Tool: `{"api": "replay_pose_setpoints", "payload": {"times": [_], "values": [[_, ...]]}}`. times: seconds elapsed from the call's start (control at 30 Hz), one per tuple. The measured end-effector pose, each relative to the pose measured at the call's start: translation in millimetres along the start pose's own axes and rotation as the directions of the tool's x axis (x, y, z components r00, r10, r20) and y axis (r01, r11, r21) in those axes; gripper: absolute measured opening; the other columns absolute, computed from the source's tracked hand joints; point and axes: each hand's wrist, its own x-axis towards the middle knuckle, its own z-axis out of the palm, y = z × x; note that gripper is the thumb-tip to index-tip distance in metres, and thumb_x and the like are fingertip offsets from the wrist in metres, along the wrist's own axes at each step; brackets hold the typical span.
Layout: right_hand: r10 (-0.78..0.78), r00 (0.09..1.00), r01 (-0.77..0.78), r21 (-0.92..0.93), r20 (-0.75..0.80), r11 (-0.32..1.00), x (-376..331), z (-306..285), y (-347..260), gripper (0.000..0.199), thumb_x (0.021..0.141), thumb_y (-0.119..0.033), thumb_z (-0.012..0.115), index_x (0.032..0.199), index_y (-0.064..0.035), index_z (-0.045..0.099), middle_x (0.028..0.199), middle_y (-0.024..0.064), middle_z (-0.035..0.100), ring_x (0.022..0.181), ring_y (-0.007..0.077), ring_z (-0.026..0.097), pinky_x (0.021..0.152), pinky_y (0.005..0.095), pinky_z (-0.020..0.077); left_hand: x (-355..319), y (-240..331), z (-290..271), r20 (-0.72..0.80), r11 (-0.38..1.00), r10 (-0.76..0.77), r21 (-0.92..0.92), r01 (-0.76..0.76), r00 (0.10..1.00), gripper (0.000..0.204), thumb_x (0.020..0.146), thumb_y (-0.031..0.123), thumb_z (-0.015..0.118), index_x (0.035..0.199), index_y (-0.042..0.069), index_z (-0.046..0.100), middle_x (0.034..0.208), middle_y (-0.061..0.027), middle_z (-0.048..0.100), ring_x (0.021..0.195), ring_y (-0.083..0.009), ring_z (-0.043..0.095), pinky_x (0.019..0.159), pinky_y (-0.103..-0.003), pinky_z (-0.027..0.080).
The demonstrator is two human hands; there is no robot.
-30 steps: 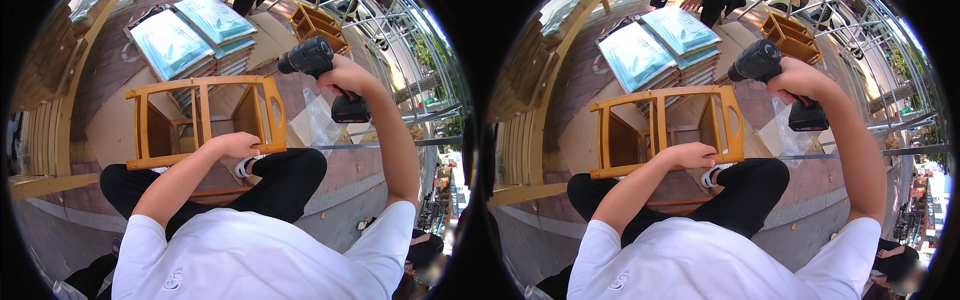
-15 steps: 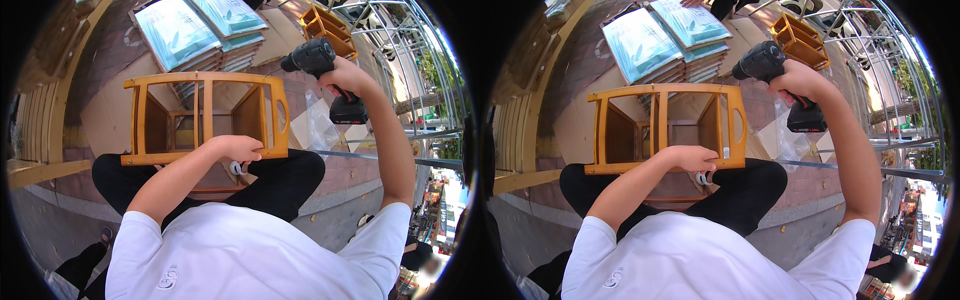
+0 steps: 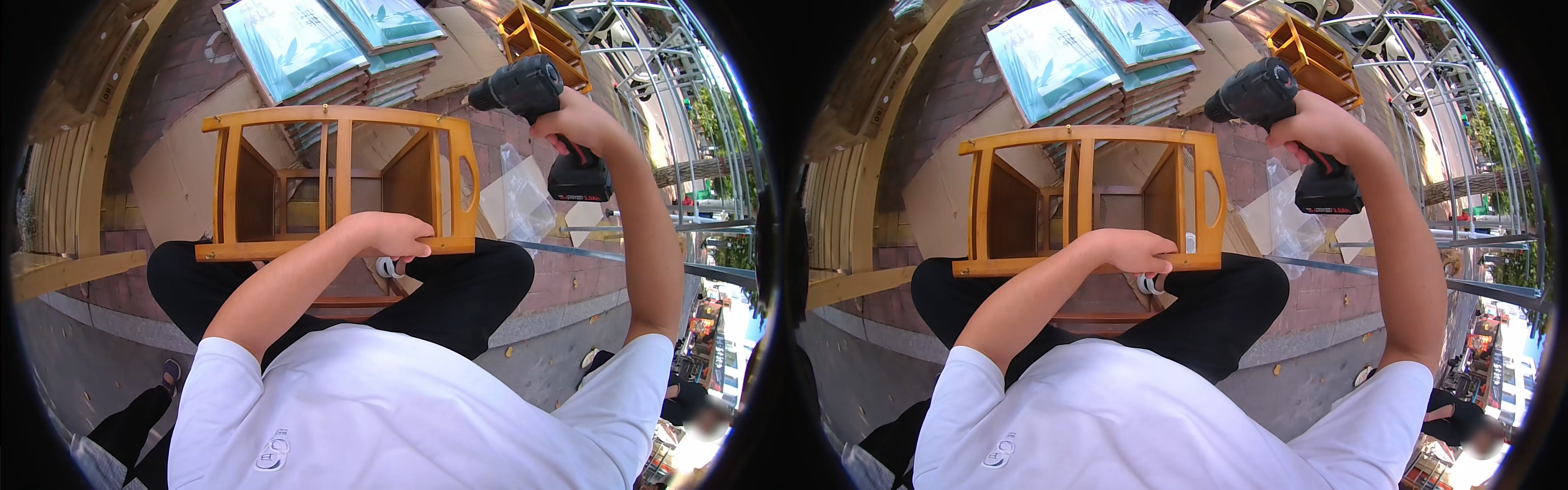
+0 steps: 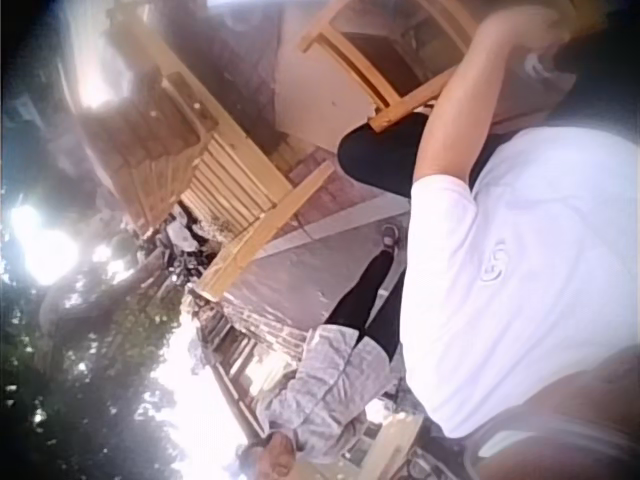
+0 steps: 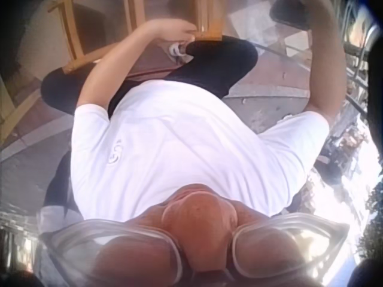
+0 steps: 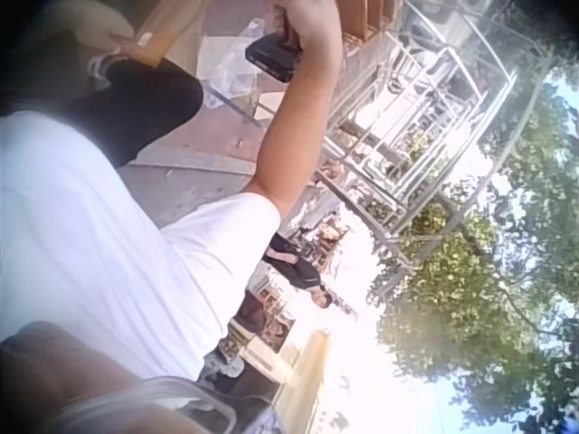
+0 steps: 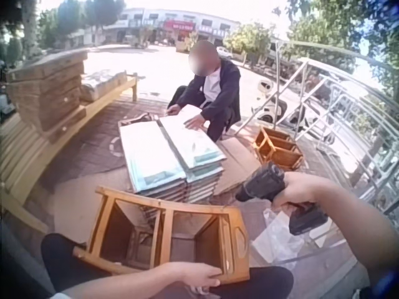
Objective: The person assembles a small wooden frame by hand, inserting dowels and using a cordless drill to drive screws. They then unwrap flat wooden panels and place them into the frame.
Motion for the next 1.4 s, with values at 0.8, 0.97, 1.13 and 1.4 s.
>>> {"api": "replay_pose_setpoints", "payload": {"times": [0.8,0.97,1.13,1.4], "values": [[0.053,0.972,0.074,-0.511,0.23,0.856,42,-24,-51,0.022,0.068,-0.002,0.068,0.089,-0.0032,0.065,0.063,0.0033,0.059,0.047,0.0132,0.054,0.046,0.0288,0.0427,8,-7,-2,0.022,0.997,0.063,0.043,-0.064,0.998,0.03,0.108,0.029,0.051,0.113,0.001,0.06,0.087,-0.0079,0.066,0.079,-0.0216,0.062,0.074,-0.037,0.05],[0.046,0.969,0.084,-0.501,0.242,0.861,43,-20,-50,0.02,0.068,-0.002,0.068,0.087,-0.0032,0.063,0.063,0.0026,0.058,0.049,0.0131,0.054,0.047,0.0286,0.0413,4,-2,-4,0.011,0.998,0.055,0.023,-0.056,0.998,0.029,0.107,0.028,0.052,0.11,0.001,0.061,0.088,-0.0088,0.067,0.08,-0.0227,0.064,0.074,-0.037,0.05],[0.055,0.967,0.078,-0.498,0.247,0.864,53,-19,-42,0.022,0.068,-0.002,0.07,0.089,-0.0031,0.063,0.068,0.0018,0.06,0.048,0.0129,0.053,0.047,0.0295,0.0418,0,3,-4,0.012,0.998,0.042,0.042,-0.042,0.999,0.028,0.107,0.028,0.052,0.109,0.002,0.061,0.087,-0.0084,0.066,0.081,-0.0231,0.063,0.074,-0.037,0.05],[0.059,0.957,0.082,-0.463,0.283,0.883,58,-19,-38,0.023,0.07,-0.003,0.071,0.092,-0.0032,0.066,0.068,0.0018,0.061,0.051,0.0128,0.055,0.049,0.0297,0.0441,5,-5,-3,0.026,0.999,0.041,0.029,-0.041,0.999,0.027,0.108,0.028,0.051,0.109,0.002,0.06,0.086,-0.0085,0.065,0.081,-0.024,0.063,0.075,-0.038,0.05]]}}
